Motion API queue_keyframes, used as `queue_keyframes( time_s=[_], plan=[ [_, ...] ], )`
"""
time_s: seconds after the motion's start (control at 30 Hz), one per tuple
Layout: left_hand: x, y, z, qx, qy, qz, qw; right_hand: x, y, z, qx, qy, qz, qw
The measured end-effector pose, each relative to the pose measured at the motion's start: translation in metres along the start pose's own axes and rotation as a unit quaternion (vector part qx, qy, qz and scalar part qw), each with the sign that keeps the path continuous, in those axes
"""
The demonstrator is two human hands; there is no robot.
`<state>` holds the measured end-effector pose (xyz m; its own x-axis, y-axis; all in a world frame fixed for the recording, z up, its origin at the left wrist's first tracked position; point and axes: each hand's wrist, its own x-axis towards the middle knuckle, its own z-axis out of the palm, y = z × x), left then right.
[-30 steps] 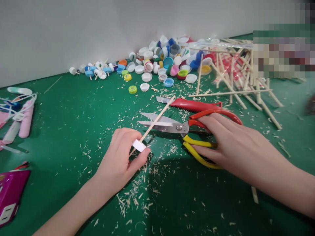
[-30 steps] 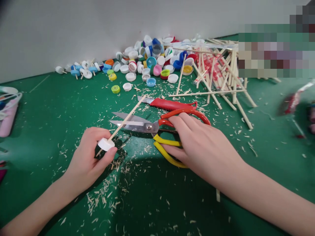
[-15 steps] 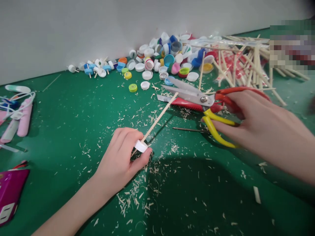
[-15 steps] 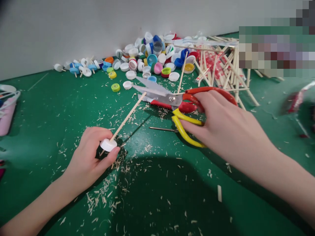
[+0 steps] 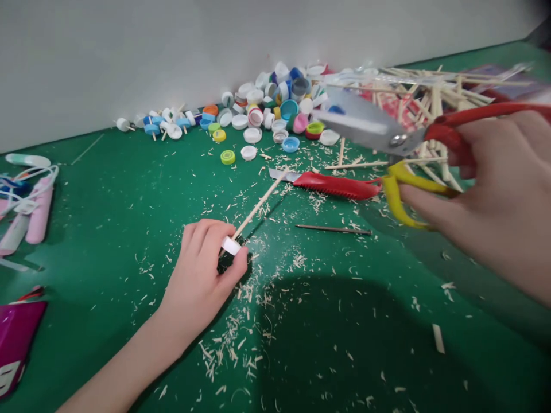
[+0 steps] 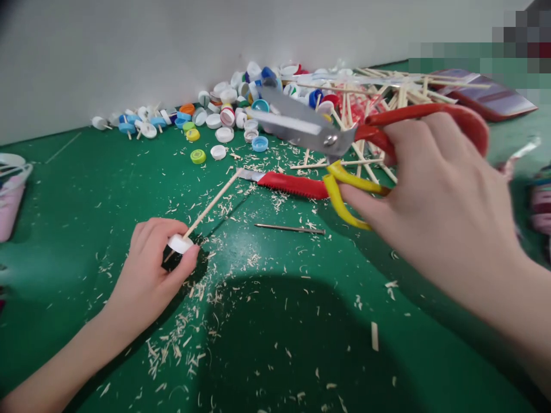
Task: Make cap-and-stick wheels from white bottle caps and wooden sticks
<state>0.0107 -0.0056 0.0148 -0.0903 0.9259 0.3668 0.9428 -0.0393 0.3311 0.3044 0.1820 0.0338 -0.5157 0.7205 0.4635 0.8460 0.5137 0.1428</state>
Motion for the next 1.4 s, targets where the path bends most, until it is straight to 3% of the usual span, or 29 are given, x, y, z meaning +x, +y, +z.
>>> queue_keyframes(
  time_s=[0.07,0.27,0.37,0.63,0.8,1.07,1.23,1.4],
  plan=[
    [0.001,0.001,-0.002,-0.023,0.005,-0.023,0.999,0.003,-0.010,-0.007,0.022,0.002,-0.039,0.999],
    [0.002,0.001,-0.007,-0.096,0.010,-0.157,0.983,0.006,-0.019,-0.008,0.018,0.027,-0.261,0.965],
    [0.003,0.002,-0.009,-0.106,0.011,-0.177,0.978,0.004,-0.021,-0.002,0.036,0.017,-0.296,0.954],
    [0.003,0.002,-0.008,-0.096,0.001,-0.112,0.989,-0.001,-0.030,0.000,0.126,-0.036,-0.269,0.954],
    [0.001,0.001,-0.009,-0.093,0.000,-0.106,0.990,0.001,-0.032,-0.001,0.210,-0.088,-0.242,0.943],
    [0.003,0.001,-0.008,-0.061,0.005,-0.004,0.998,0.004,-0.033,-0.003,0.347,-0.248,-0.122,0.896],
    [0.002,0.000,-0.007,-0.043,-0.015,0.028,0.999,0.006,-0.034,-0.009,0.350,-0.298,-0.088,0.884],
    [-0.002,-0.002,-0.004,-0.028,-0.031,0.058,0.997,0.006,-0.036,-0.015,0.343,-0.311,-0.080,0.883]
  ],
)
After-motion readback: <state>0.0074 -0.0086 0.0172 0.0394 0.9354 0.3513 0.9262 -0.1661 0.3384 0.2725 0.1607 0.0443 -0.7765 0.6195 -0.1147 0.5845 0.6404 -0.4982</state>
